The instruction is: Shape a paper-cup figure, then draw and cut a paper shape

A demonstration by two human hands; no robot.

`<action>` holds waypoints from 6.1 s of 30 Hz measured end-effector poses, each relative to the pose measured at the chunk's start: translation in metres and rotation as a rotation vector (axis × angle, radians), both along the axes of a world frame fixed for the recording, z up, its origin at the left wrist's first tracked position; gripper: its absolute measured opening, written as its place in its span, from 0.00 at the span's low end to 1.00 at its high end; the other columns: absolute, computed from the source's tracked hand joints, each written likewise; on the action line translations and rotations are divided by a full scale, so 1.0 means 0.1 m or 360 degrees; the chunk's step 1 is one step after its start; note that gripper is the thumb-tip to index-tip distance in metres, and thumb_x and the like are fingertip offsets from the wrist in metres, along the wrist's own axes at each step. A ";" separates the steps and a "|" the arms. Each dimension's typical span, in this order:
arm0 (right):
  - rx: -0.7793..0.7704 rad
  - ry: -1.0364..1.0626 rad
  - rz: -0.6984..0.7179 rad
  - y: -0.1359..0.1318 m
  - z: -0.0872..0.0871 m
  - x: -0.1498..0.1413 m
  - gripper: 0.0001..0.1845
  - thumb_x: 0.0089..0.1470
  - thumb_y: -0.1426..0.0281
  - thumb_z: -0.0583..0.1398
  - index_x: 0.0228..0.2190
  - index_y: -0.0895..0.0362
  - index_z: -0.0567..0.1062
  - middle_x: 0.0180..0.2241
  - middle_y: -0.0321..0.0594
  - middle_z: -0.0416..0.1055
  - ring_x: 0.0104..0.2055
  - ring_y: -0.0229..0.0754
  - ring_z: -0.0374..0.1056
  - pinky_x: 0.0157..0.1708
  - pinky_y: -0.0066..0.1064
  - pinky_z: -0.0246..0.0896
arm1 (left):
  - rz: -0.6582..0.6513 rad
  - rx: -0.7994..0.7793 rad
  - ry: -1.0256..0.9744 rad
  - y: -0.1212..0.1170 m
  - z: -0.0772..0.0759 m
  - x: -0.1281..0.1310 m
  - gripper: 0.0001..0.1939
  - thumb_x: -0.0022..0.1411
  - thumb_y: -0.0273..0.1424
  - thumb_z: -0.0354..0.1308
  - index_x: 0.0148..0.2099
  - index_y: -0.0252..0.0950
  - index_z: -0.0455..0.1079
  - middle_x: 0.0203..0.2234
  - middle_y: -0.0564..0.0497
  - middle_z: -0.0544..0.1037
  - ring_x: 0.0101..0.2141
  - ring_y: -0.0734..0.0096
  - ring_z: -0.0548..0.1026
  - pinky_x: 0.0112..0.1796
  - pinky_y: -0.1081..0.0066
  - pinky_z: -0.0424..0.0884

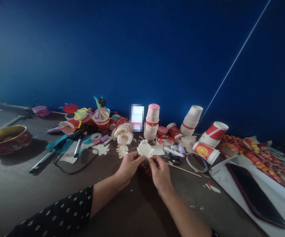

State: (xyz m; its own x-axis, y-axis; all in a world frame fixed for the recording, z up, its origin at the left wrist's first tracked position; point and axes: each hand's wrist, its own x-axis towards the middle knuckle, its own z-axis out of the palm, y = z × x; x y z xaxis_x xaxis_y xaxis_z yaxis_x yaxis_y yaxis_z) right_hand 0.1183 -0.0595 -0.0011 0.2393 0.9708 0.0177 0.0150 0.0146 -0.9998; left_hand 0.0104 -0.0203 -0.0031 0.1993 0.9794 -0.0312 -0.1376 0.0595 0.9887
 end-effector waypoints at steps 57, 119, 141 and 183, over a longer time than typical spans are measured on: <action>0.0087 -0.0422 -0.0060 -0.01 0.01 0.03 0.16 0.42 0.57 0.58 0.19 0.58 0.70 0.13 0.33 0.65 0.16 0.36 0.60 0.15 0.24 0.54 | -0.0049 0.0006 0.0023 0.00 0.00 -0.01 0.07 0.44 0.31 0.57 0.21 0.30 0.68 0.13 0.54 0.66 0.17 0.79 0.61 0.20 0.77 0.55; -0.0094 0.0070 0.0198 0.02 -0.05 -0.01 0.16 0.36 0.63 0.64 0.29 0.59 0.75 0.28 0.42 0.75 0.25 0.42 0.70 0.26 0.30 0.65 | 0.0167 -0.0213 -0.0405 0.08 0.07 -0.05 0.05 0.43 0.27 0.56 0.20 0.32 0.63 0.12 0.56 0.67 0.14 0.83 0.63 0.17 0.80 0.54; -0.0175 -0.0029 0.0194 0.03 -0.07 -0.01 0.14 0.37 0.61 0.62 0.23 0.60 0.74 0.21 0.38 0.73 0.23 0.40 0.69 0.23 0.28 0.63 | 0.0177 -0.0233 -0.0381 0.08 0.07 -0.05 0.08 0.42 0.30 0.58 0.20 0.32 0.62 0.12 0.56 0.66 0.14 0.83 0.63 0.16 0.81 0.54; 0.0006 -0.0567 0.0182 0.01 -0.10 0.02 0.18 0.46 0.54 0.53 0.20 0.56 0.66 0.17 0.35 0.68 0.18 0.40 0.68 0.18 0.27 0.60 | 0.0117 -0.0213 -0.0398 0.08 0.04 -0.06 0.10 0.43 0.33 0.59 0.21 0.31 0.64 0.13 0.54 0.67 0.14 0.83 0.63 0.17 0.80 0.54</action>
State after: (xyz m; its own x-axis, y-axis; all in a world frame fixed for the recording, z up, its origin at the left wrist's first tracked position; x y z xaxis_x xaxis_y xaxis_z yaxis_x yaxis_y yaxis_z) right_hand 0.1208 -0.0584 -0.0113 0.1075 0.9907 0.0839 0.3602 0.0399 -0.9320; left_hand 0.0048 -0.0123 0.0011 0.1457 0.9820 -0.1201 -0.3850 0.1681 0.9075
